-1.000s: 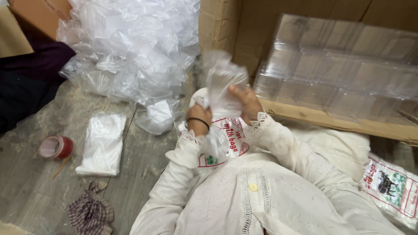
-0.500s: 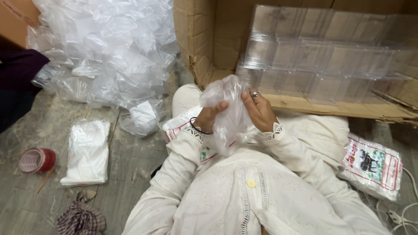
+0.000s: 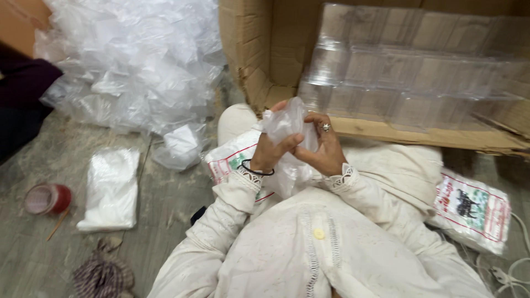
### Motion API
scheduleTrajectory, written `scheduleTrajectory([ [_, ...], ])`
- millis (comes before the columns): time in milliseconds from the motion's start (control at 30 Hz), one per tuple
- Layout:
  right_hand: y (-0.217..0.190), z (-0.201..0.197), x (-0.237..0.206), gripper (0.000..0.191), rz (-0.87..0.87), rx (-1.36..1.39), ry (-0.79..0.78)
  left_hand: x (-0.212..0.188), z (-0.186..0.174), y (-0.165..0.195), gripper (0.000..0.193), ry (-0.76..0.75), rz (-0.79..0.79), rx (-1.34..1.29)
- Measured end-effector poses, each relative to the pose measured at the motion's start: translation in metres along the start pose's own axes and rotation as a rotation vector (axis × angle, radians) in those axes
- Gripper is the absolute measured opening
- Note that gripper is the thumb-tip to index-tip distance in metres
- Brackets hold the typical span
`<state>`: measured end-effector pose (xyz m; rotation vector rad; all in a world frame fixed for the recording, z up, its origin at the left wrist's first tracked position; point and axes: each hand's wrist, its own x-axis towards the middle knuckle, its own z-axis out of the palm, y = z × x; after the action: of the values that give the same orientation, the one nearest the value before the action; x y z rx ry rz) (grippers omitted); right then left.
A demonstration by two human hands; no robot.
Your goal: The person sits on the floor and inserts plastic bags into clear plastic containers, pressing each bag open inside a container. The lined containers are stacked inside a large cardboard box, and the person takes new bags from a printed bag bundle on their lap.
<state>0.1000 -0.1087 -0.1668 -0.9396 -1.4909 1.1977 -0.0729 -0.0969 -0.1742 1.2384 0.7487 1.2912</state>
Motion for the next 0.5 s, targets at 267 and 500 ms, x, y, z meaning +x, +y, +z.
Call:
scheduleTrajectory([
  [267,0.000,0.008,0.009,0.087,-0.134,-0.384,-0.068,-0.034,-0.123,0.010,0.061,0.546,0.003,0.300],
  [500,0.022,-0.001,0.006,0.071,0.063,-0.341,-0.067,-0.073,-0.285,-0.048,0.066,1.195,-0.415,0.277],
])
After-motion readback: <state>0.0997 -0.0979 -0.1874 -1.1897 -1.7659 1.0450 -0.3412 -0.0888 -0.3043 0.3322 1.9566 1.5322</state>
